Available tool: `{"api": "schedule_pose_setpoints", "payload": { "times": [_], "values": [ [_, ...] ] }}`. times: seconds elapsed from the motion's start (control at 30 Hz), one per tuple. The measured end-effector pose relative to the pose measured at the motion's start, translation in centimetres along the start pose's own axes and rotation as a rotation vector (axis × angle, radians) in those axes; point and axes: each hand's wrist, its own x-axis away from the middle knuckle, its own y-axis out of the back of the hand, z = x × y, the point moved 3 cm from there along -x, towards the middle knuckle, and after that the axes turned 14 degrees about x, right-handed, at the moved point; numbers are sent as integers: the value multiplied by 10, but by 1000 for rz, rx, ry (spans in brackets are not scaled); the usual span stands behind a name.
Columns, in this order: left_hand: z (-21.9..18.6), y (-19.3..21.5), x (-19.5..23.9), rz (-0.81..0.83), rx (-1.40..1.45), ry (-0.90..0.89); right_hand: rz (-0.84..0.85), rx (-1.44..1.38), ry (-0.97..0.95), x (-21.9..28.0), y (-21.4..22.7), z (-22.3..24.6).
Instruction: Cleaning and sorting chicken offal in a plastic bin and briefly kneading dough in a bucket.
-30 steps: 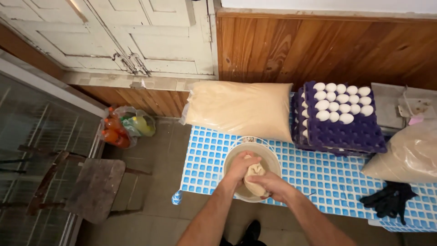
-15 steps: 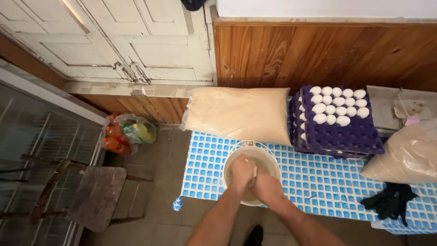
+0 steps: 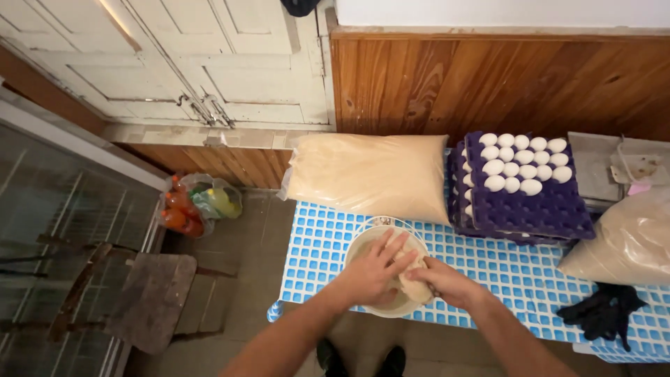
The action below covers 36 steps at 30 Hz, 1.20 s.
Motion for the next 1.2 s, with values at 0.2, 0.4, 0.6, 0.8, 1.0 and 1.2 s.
{"api": "schedule_pose_setpoints", "payload": {
  "times": [0.2, 0.4, 0.6, 0.8, 1.0, 1.2],
  "values": [
    [21, -4, -11, 17, -193, -399, 317, 46, 37, -17, -5, -4],
    [42, -22, -15, -319, -386, -552, 152, 46, 156, -38, -14, -7],
    [65, -54, -15, -296, -499, -405, -74, 510, 186, -57, -21, -16],
    [78, -75, -18, -121, -490, -115, -275, 1047, 117, -57, -28, -3],
    [45, -54, -16, 170, -138, 356, -478, 1343, 206, -88, -30, -31],
    [53, -63, -15, 37, 338, 622, -709, 1516, 723, -131, -18, -83]
  ]
}}
